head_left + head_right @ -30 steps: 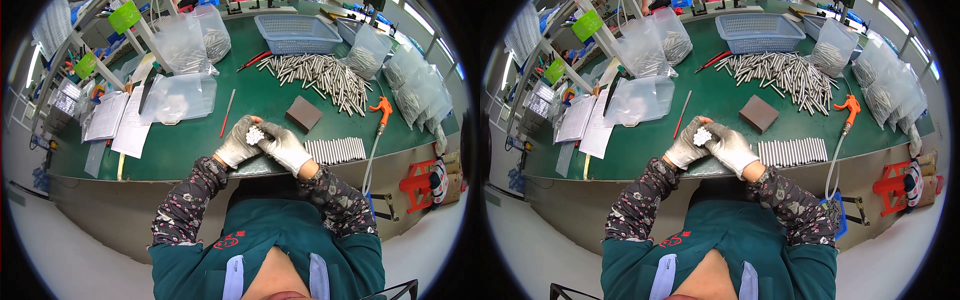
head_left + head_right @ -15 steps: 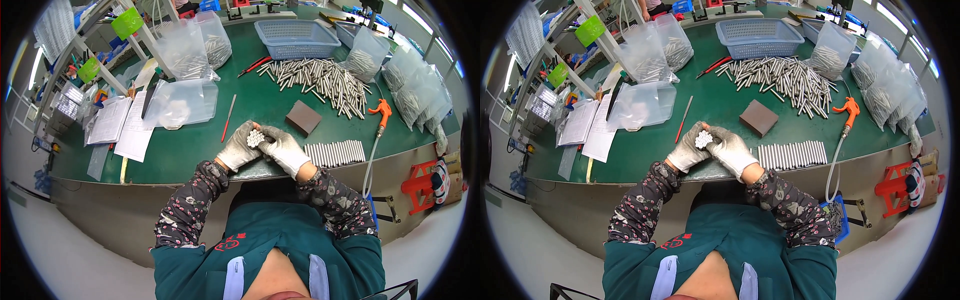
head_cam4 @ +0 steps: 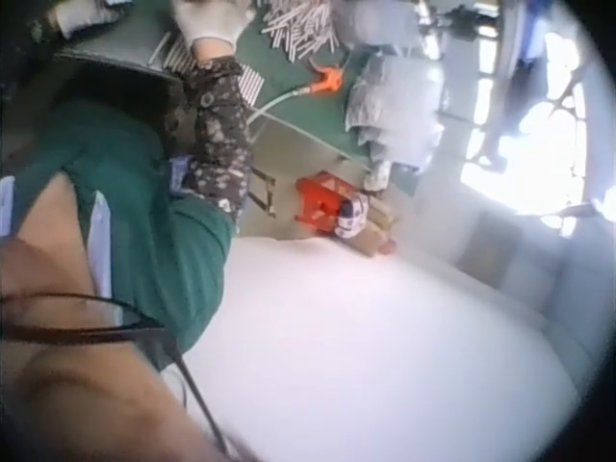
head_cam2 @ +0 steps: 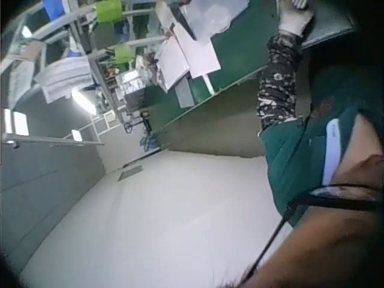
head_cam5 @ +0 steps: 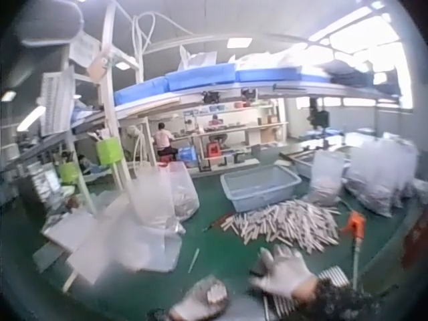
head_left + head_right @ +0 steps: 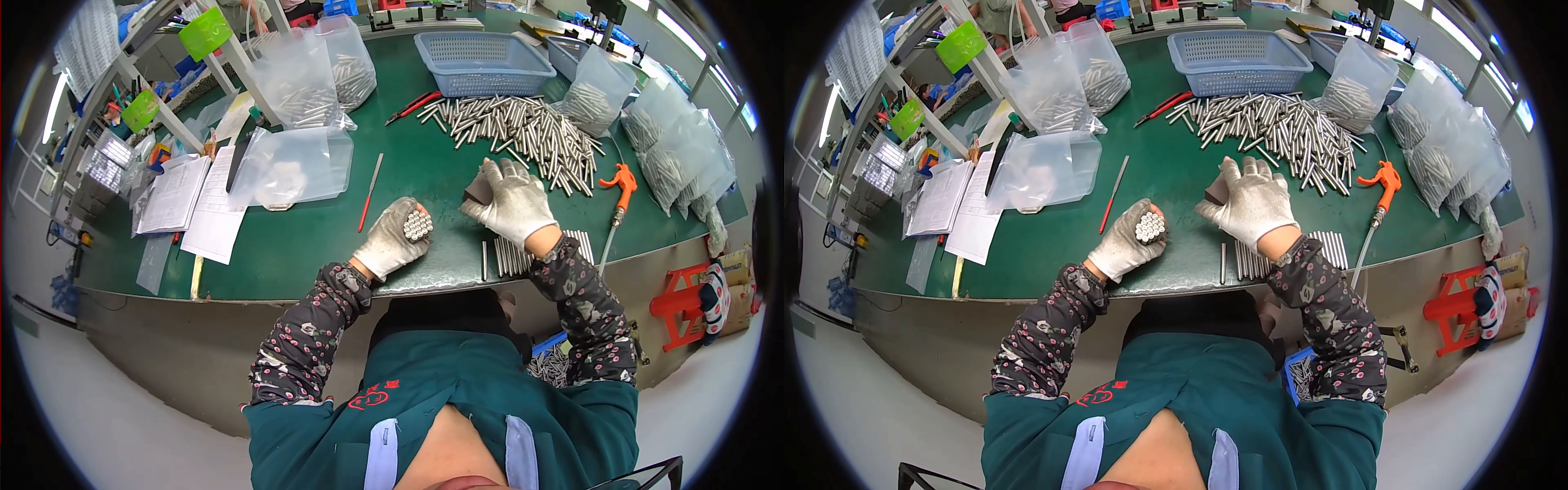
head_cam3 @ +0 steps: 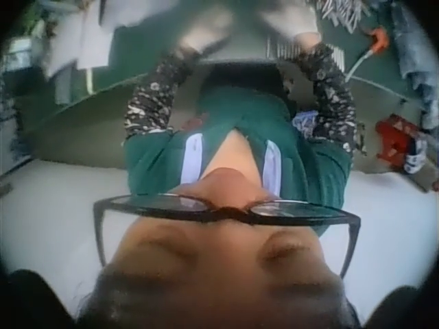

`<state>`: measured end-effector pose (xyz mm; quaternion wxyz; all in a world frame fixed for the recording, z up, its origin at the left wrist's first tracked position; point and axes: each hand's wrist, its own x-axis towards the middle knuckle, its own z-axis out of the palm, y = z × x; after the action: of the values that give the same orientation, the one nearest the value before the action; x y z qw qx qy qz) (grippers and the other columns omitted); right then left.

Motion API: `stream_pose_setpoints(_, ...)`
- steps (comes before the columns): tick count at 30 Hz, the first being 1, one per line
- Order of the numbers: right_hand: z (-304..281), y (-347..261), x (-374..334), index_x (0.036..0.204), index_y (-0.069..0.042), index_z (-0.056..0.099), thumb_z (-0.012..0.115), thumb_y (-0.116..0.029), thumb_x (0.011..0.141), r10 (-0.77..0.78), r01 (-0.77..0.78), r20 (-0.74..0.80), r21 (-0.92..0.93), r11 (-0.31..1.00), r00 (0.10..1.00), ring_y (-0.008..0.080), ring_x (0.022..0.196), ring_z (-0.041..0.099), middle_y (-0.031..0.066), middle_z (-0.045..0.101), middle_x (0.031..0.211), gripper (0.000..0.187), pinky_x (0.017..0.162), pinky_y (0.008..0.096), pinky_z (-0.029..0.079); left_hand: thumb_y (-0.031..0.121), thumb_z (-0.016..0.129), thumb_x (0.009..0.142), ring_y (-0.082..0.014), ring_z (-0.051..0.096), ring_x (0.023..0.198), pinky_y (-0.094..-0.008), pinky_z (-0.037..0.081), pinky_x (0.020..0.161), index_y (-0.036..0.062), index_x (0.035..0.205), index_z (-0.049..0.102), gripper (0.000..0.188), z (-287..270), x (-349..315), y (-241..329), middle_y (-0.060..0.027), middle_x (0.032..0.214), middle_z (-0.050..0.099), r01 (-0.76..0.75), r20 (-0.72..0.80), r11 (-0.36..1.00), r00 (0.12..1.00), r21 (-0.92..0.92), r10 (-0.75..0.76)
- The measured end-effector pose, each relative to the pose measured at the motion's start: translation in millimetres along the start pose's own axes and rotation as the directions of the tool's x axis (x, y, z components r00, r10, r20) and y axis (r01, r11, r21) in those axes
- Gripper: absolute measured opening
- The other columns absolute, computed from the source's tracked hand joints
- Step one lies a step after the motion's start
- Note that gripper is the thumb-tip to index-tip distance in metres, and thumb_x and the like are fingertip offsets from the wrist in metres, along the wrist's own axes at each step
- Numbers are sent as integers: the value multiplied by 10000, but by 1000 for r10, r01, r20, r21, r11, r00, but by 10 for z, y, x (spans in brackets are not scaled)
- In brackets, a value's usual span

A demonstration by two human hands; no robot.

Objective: Cleaning and sorting small metal rods at a manufacturing workbench using an air gun.

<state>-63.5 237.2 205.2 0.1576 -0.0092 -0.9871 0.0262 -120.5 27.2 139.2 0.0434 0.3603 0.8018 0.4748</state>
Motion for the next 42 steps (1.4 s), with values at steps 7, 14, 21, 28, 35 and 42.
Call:
stream_pose_setpoints(7,91,59,32,1135,-117,555,608,-386,735,-33,31,17,128,991,999,326,982,533,180,543,1087,485,832,435,409,35,667,648,-155,532,797,-276,445,732,36,944,480,351,18,4,-5,-55,849,526,24,-5,1000,1000,15,-24)
stream_pose_setpoints(14,-110,-483,-161,969,-114,616,588,-318,766,-354,462,-315,408,787,881,319,848,551,149,575,926,290,732,426,435,65,677,647,-198,537,830,-317,446,741,33,971,476,383,30,-48,-74,-92,901,529,-161,-114,983,979,85,170)
stream_pose_setpoints(21,-163,-515,-152,837,-119,620,560,-324,789,-332,448,-387,261,855,860,286,769,554,131,574,846,219,669,407,429,170,664,631,-331,524,895,-399,440,792,41,930,499,365,37,7,64,-139,919,531,4,-62,997,998,73,1)
stream_pose_setpoints(28,-141,-554,-160,876,-122,646,563,-360,781,-434,535,-374,230,813,820,298,811,555,159,578,882,270,679,423,415,163,672,622,-336,527,918,-381,442,820,45,950,498,390,-33,63,81,-143,948,535,-62,86,997,994,-43,65)
stream_pose_setpoints(35,-126,-500,-91,845,-118,624,561,-321,781,-336,448,-369,275,851,866,289,788,545,132,560,835,222,635,415,410,159,688,601,-338,534,900,-395,444,799,46,951,507,410,39,30,-92,-143,916,545,-23,55,999,998,-40,25)
stream_pose_setpoints(42,-165,-518,-72,820,-148,612,553,-323,784,-418,551,-411,293,781,810,283,780,547,117,555,835,188,674,430,410,171,676,623,-339,536,872,-394,446,786,44,895,521,338,31,5,143,-146,884,547,68,-82,986,995,151,-56)
